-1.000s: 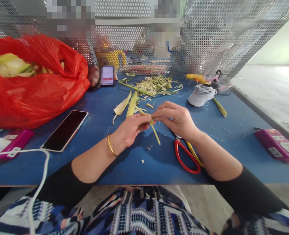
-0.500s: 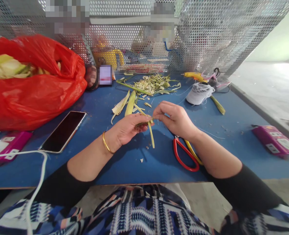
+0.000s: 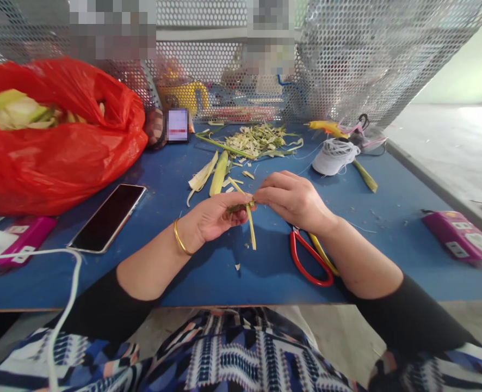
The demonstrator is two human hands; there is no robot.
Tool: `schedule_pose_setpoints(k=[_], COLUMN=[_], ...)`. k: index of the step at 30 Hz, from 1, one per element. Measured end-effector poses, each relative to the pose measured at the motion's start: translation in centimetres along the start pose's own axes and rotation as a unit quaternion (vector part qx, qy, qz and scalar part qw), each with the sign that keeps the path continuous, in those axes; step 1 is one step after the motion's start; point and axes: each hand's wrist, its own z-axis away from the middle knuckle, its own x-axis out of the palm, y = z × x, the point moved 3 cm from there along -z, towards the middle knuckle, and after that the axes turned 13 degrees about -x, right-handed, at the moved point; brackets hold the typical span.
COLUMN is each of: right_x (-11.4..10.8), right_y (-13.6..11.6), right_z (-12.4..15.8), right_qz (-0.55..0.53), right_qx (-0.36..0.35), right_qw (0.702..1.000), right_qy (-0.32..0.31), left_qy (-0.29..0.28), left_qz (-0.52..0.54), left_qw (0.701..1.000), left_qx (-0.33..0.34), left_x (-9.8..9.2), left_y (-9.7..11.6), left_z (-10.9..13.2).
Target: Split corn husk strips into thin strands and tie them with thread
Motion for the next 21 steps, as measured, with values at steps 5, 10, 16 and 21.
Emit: schedule_pose_setpoints(k=[5, 10, 16, 21], right_x=[-0.09, 0.06, 0.35, 0.04], right_y=[-0.01, -0.04, -0.36, -0.57], right_z=[0.06, 0.05, -0.11, -0.19], right_qz=[-0.008, -0.026, -0.035, 0.012], right_qx=[-0.016, -0.016, 0.007, -0.001], right_qw=[1.0, 1.0, 0.999, 1.0], right_qy=[0.017, 0.002, -0.009, 0.014], left_qy=[-0.008, -0.031, -0.011, -0.009], left_qz=[-0.024, -0.062, -0.079, -0.066], left_qw=[1.0, 0.997, 0.997, 0.998], left_qx=[0.002, 0.015, 0.016, -0.006], left_x=[-0.09, -0.21, -0.06, -0.11], left_y=[0.24, 0.34, 0.25, 0.39], left_z=[0.27, 0.35, 0.15, 0.28])
